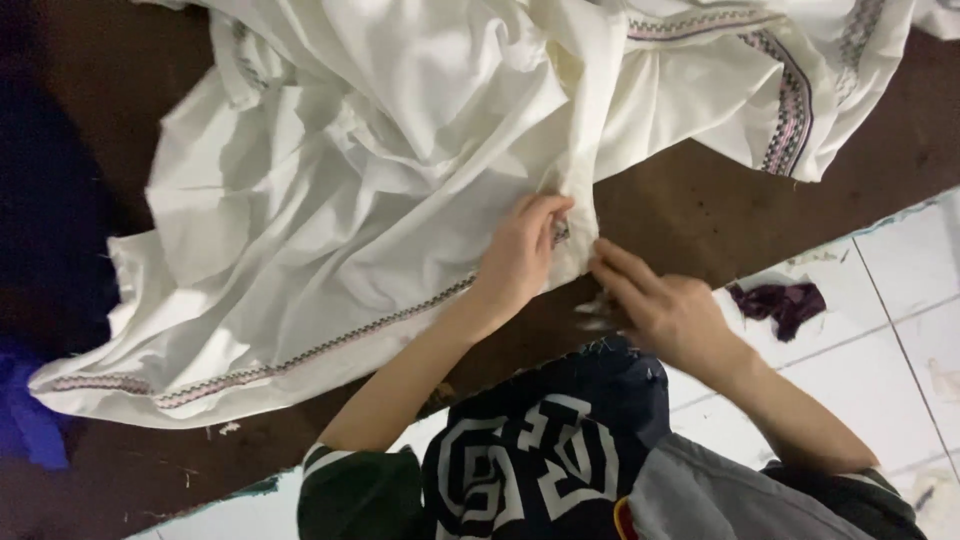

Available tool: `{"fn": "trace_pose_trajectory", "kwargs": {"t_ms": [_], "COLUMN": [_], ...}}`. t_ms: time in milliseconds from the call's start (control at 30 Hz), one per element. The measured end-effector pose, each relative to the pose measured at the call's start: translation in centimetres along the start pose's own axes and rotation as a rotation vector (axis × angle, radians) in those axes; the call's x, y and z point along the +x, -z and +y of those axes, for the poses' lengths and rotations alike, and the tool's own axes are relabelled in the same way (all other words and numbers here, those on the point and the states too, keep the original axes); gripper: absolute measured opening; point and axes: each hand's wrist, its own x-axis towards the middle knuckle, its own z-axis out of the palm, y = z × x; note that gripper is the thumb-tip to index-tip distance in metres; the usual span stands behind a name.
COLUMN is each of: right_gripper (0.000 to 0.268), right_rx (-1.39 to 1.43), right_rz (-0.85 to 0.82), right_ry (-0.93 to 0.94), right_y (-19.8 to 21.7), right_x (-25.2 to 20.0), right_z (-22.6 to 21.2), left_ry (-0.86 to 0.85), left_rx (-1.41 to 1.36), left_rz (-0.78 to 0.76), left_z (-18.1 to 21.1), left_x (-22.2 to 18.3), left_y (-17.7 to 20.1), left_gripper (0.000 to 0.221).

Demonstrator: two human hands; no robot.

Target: Trimming loose threads from a white garment using thread snips

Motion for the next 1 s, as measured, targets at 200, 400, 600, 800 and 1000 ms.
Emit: {"fn": "trace_pose_trajectory", "kwargs": {"t_ms": [200, 400, 600, 800, 1000], "right_gripper": [0.059, 0.051, 0.040, 0.034, 0.049], "right_rx": [0.094, 0.226, 0.200, 0.217, 0.127], "right_rz": [-0.056, -0.086, -0.088, -0.222, -0.209], "right_ry": [-0.031, -0.119, -0.342, -0.373, -0.480], "right_y": [0.7, 1.2, 2.9, 3.6, 2.5], "right_x": [-1.3, -1.8, -1.2, 2.0, 0.5], "right_z": [-3.3, -1.7, 0.1, -0.5, 0.9], "left_ry": [-0.021, -0.071, -0.033, 0.146, -0.155], "left_rx": [0.146, 0.422, 0.221, 0.097, 0.249], "left_rz": [-0.018, -0.065, -0.041, -0.073, -0.156], "left_z": [0.4, 1.7, -0.9, 0.2, 1.8], "left_x": [-1.9, -1.6, -2.1, -2.0, -1.9], "left_y": [-0.3, -0.9, -1.4, 0.2, 1.3], "left_gripper": [0.012, 0.014, 0.013, 0.006, 0.009]}}
